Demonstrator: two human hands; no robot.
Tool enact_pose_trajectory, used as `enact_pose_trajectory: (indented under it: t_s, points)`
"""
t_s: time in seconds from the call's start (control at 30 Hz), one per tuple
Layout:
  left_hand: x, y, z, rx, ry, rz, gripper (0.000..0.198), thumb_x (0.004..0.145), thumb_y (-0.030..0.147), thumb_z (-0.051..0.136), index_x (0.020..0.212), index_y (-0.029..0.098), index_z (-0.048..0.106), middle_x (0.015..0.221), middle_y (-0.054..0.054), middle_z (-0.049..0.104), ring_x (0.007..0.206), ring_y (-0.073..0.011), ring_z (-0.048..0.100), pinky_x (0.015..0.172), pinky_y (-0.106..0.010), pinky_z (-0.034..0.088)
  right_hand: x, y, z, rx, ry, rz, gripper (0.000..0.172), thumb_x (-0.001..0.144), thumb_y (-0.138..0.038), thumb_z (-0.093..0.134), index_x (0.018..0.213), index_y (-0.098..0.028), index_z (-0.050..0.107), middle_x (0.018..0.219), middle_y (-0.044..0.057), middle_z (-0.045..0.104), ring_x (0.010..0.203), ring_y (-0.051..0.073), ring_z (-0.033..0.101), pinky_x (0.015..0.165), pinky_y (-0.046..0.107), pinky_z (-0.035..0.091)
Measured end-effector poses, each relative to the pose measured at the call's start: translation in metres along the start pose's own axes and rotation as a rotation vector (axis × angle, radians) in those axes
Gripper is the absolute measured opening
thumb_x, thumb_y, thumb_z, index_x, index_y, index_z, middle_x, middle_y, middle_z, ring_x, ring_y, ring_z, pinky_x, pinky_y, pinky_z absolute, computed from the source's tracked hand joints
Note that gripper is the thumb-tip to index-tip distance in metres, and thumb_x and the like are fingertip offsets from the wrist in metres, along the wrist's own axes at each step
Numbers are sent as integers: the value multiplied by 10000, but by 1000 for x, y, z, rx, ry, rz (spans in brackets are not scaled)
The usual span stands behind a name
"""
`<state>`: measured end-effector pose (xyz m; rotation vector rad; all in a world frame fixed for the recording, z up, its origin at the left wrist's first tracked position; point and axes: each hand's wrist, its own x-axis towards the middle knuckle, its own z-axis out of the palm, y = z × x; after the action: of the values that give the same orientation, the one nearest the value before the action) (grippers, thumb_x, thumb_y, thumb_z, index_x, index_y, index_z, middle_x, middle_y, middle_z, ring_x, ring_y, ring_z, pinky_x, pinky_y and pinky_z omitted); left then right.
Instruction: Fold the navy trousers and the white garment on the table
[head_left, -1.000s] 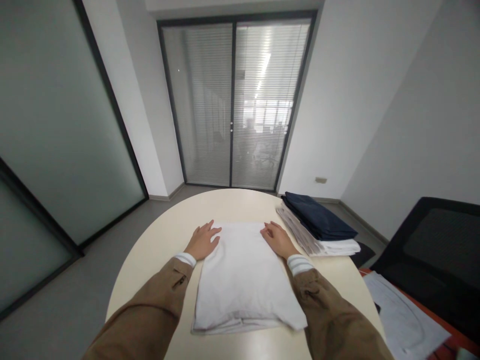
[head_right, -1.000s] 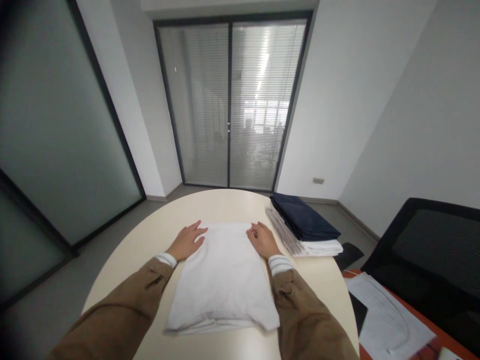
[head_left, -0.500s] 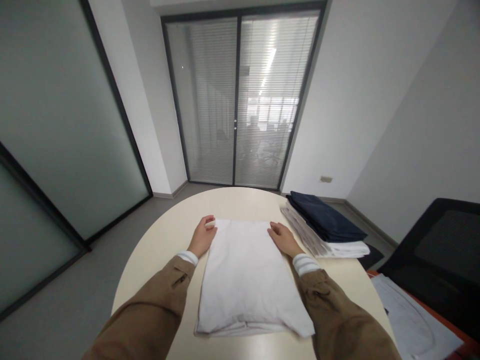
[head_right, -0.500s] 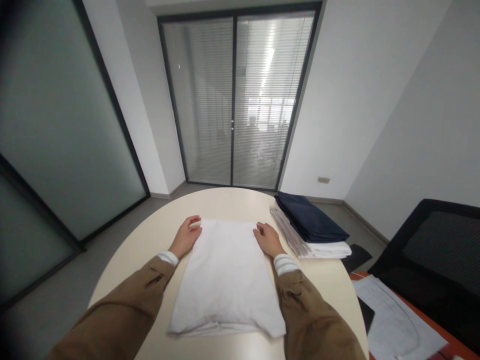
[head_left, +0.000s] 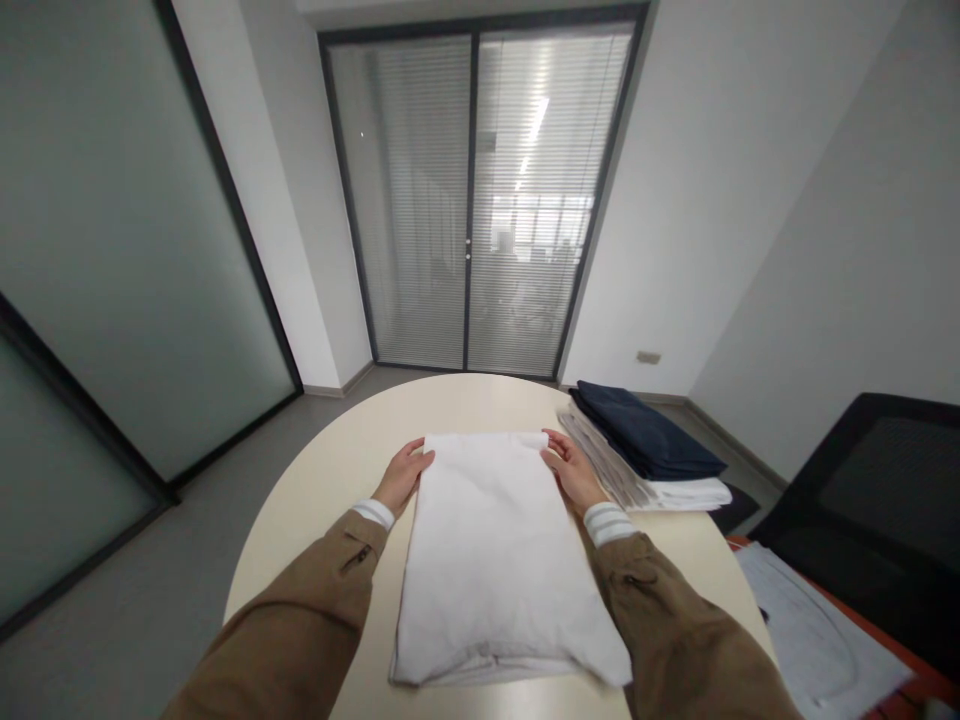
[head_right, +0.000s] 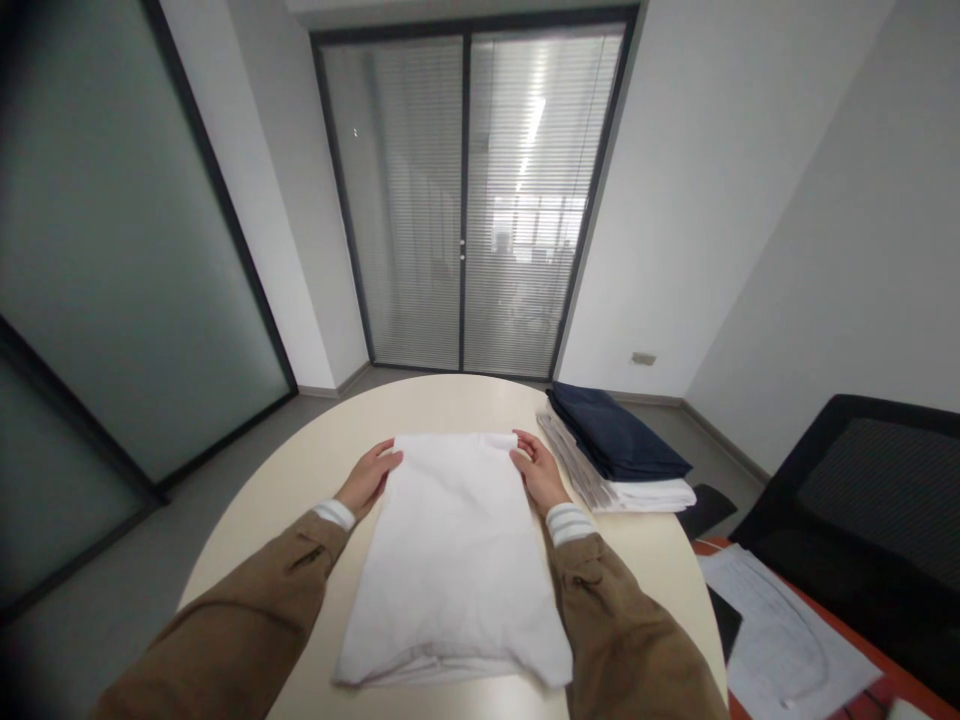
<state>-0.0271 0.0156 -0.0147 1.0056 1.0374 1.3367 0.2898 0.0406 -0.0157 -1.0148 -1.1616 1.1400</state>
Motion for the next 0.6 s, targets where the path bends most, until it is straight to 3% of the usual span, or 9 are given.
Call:
enact_pose_trajectory:
  t_s: [0.13,0.27,0.33,0.47,0.6]
  points:
    - [-9,2,8,25,-118,50,613,668,407,833,1138,156,532,980,-109,739,808,-245,723,755,-383,576,-7,-11,3,118,-17,66,541,703,-388,726,1195,-226,571,1161,80,707,1058,262,679,933,412,546]
    - [-16,8,17,-10,-57,104,605,688,465,802,1141,181,518,1005,-93,736,802,-242,723,725,-366,578,-23,-20,11,115,-251,261,478,754,-406,716,1167,-197,596,1125,120,726,1026,301,699,881,461,574]
    - [-19,11,20,-37,-36,97,634,698,476,790,1185,189,504,1027,-96,732,831,-247,724,742,-371,579,-29,-21,15,86,-308,266,518,741,-396,740,1193,-204,576,1147,119,721,1021,307,702,872,476,579]
    - [-26,12,21,-59,-158,-1,762,669,449,822,1290,182,469,1082,-130,724,929,-283,715,806,-412,575,-28,-21,17,60,-198,143,518,754,-411,737,1207,-237,556,1183,100,709,1027,309,699,881,483,583]
    - [-28,5,22,26,-282,-19,747,628,447,855,1235,139,548,1132,-158,714,1005,-313,692,887,-448,548,-23,-23,11,159,-71,117,530,744,-369,751,1212,-242,539,1197,103,703,1019,307,702,898,468,582]
